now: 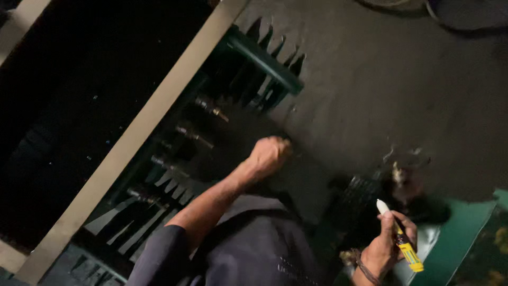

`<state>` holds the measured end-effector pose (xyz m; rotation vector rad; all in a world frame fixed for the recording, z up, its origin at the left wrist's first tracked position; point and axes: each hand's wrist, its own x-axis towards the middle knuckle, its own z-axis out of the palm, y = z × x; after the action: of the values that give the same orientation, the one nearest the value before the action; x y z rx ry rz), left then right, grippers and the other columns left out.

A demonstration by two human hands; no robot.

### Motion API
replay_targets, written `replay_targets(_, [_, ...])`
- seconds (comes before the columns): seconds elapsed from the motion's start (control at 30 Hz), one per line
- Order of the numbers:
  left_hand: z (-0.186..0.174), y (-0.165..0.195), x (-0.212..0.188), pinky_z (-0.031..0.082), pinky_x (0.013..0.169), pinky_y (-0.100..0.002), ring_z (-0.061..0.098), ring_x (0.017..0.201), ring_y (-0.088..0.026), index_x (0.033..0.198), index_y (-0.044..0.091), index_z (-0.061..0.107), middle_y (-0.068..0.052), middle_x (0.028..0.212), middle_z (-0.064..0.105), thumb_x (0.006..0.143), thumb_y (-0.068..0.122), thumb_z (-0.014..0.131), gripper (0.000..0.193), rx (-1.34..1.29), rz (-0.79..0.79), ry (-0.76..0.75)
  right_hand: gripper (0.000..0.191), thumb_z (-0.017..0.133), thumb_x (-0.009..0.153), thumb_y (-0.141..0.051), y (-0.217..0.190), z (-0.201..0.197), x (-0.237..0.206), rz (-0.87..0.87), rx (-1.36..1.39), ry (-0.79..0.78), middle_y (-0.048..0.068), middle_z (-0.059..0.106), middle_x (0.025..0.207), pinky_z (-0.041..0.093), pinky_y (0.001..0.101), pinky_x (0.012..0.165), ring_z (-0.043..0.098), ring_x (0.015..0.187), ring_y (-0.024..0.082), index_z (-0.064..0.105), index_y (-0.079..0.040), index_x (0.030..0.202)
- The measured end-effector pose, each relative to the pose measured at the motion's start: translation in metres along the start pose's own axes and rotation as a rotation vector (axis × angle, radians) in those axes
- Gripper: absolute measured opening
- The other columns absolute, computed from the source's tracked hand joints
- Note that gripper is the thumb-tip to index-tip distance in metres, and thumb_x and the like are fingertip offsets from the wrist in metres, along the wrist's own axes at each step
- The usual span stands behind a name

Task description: The person marks a rectangular cardboard frame with a yellow marker, then uses shears to cut the cardboard into strips. The person handles the cardboard and shears throughout the task.

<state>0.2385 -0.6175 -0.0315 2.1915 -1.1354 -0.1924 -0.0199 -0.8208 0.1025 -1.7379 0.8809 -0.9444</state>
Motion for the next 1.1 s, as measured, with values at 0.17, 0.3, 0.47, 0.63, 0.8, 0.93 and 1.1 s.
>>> replay_targets(0.17, [-0.078,-0.053,0.106,0.052,0.069,-0.044,0.062,0.080,-0.033,0.099,0.005,0.068,-0.013,0.084,0.065,0.079,0.009,0.068,0.020,0.077,-0.179,0.369,0.017,0.077,0.106,-0.010,0.013,0.049,0.124,0.056,-0.007,-0.103,0.009,0.068,0.102,0.057,0.0290,0.093,0.066,0.095,0.016,0.064,0.000,0.110])
replay_targets(0.3, [-0.131,-0.066,0.147,0.053,0.079,-0.044,0.062,0.092,-0.034,0.104,0.005,0.068,-0.012,0.095,0.066,0.087,0.007,0.070,0.018,0.168,-0.367,0.613,0.022,0.080,0.104,-0.014,0.041,0.109,0.224,-0.038,0.019,-0.291,0.008,0.066,0.105,0.060,0.0293,0.093,0.067,0.098,0.015,0.064,0.001,0.103])
replay_targets(0.47, [-0.165,-0.080,0.218,0.054,0.086,-0.044,0.063,0.099,-0.035,0.109,0.002,0.069,-0.015,0.102,0.067,0.087,-0.002,0.069,0.022,0.191,-0.599,0.864,0.029,0.081,0.105,-0.023,0.067,0.185,0.405,-0.228,-0.049,-0.520,0.007,0.066,0.097,0.058,0.0243,0.085,0.067,0.087,0.014,0.065,0.000,0.102])
replay_targets(0.63, [-0.184,-0.088,0.266,0.053,0.089,-0.045,0.063,0.102,-0.037,0.111,0.000,0.069,-0.017,0.104,0.066,0.092,-0.008,0.067,0.021,0.382,-0.871,0.953,0.031,0.078,0.111,-0.025,0.072,0.284,0.583,-0.500,-0.097,-0.743,0.007,0.066,0.099,0.051,0.0236,0.082,0.061,0.086,0.014,0.060,0.000,0.104])
replay_targets(0.8, [-0.192,-0.092,0.281,0.054,0.093,-0.044,0.062,0.106,-0.038,0.119,-0.003,0.066,-0.018,0.114,0.066,0.091,-0.009,0.063,0.029,0.524,-0.999,0.960,0.025,0.075,0.111,-0.019,0.032,0.420,0.663,-0.624,0.030,-0.981,0.008,0.064,0.105,0.049,0.0236,0.085,0.061,0.092,0.014,0.060,0.002,0.113])
replay_targets(0.93, [-0.191,-0.111,0.279,0.054,0.092,-0.045,0.061,0.104,-0.037,0.121,-0.003,0.067,-0.018,0.112,0.065,0.090,-0.008,0.062,0.032,0.514,-1.134,0.961,0.021,0.073,0.111,-0.013,0.000,0.535,0.651,-0.646,0.085,-1.203,0.009,0.064,0.108,0.048,0.0234,0.085,0.061,0.094,0.014,0.062,0.004,0.119])
replay_targets(1.1, [-0.187,-0.126,0.275,0.054,0.093,-0.043,0.062,0.107,-0.036,0.115,0.001,0.067,-0.016,0.115,0.066,0.098,0.000,0.065,0.017,0.470,-1.282,1.060,0.023,0.078,0.102,-0.019,-0.040,0.630,0.605,-0.505,-0.062,-1.280,0.002,0.065,0.096,0.049,0.0212,0.077,0.061,0.083,0.009,0.066,-0.002,0.114])
